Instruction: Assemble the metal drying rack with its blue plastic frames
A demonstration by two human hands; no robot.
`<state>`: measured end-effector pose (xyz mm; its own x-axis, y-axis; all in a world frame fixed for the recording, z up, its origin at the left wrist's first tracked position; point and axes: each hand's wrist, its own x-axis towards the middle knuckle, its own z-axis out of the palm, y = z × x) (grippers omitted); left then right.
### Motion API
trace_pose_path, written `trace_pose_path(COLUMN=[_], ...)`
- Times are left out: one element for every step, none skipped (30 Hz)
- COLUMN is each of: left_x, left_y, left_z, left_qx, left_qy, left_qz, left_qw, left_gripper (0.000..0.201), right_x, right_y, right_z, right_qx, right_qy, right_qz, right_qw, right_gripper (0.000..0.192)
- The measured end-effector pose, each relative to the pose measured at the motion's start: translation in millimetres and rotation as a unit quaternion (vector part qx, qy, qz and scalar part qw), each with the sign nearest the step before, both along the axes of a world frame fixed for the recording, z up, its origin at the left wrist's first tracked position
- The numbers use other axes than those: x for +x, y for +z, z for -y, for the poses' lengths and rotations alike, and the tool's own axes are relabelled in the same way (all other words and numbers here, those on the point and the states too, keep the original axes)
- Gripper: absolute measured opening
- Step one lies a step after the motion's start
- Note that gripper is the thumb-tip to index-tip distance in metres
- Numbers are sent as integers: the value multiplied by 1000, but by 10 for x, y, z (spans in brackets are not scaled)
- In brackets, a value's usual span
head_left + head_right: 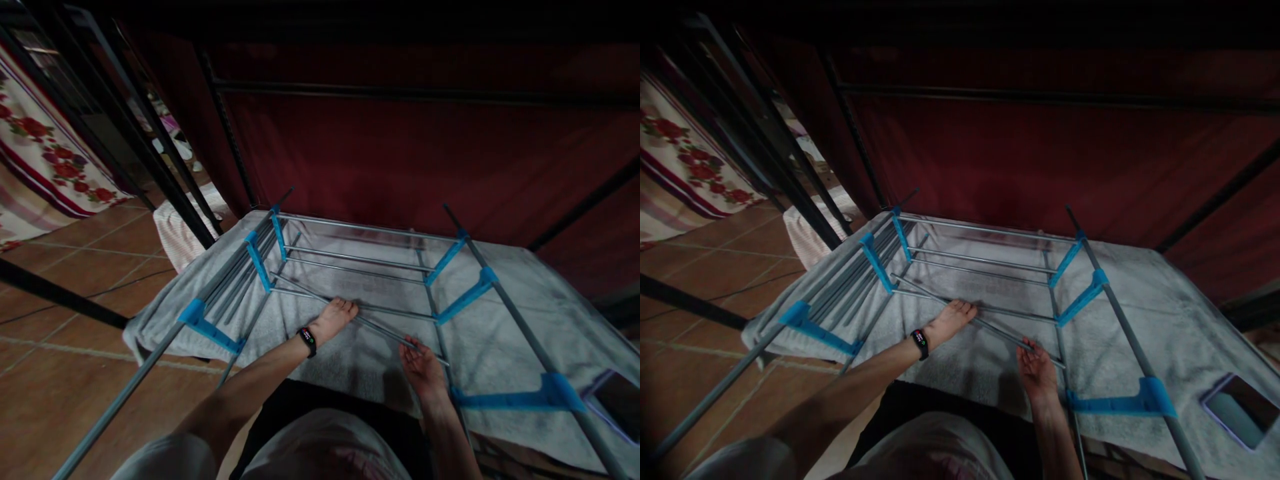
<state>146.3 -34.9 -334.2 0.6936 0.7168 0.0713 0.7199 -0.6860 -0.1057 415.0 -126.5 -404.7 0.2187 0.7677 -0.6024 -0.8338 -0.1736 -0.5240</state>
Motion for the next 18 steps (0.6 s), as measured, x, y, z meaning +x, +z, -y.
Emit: trace_pose_path(left_x=[-9,-14,-15,-13,-7,3,15,29,43,57,70,82,93,105,119,135,156,181], left_y=[-9,-14,-16,-16,-13,-7,0,11,23,37,51,65,77,86,92,92,90,84], left_z=[5,12,20,30,40,50,58,62,63,59,51,40,28,18,11,10,15,28], left_qx=[-1,-3,-6,-10,-15,-20,-26,-30,-33,-36,-38,-40,-42,-45,-49,-53,-57,-61], left_qy=[-5,-10,-17,-23,-29,-35,-41,-47,-53,-61,-70,-78,-87,-95,-102,-109,-117,-125], left_qz=[5,9,14,18,23,28,33,38,43,47,51,54,57,59,61,62,65,68], left_qw=[1000,1000,1000,1000,999,999,998,998,997,996,996,995,994,993,992,991,989,988], left_gripper=[39,40,42,43,43,40,37,34,33,34,35,34,33,32,30,27,25,23], right_x=[-14,-31,-49,-68,-84,-98,-108,-112,-112,-107,-99,-88,-76,-64,-51,-39,-27,-15], right_y=[13,27,40,52,62,69,75,80,84,88,92,95,98,98,95,88,77,62], right_z=[12,23,31,38,43,46,47,48,48,49,51,53,57,62,67,73,79,83], right_qx=[-14,-18,-18,-19,-20,-20,-20,-20,-21,-20,-20,-21,-23,-25,-25,-24,-23,-21], right_qy=[-8,-16,-22,-28,-33,-36,-37,-39,-42,-43,-45,-48,-51,-53,-51,-51,-50,-49], right_qz=[-6,-9,-12,-13,-13,-13,-12,-9,-7,-7,-7,-7,-6,-6,-6,-5,-4,-3], right_qw=[1000,1000,1000,999,999,999,999,999,999,999,999,999,998,998,998,998,998,999], right_gripper=[17,16,16,16,16,16,17,17,16,16,16,16,16,16,16,16,15,15])
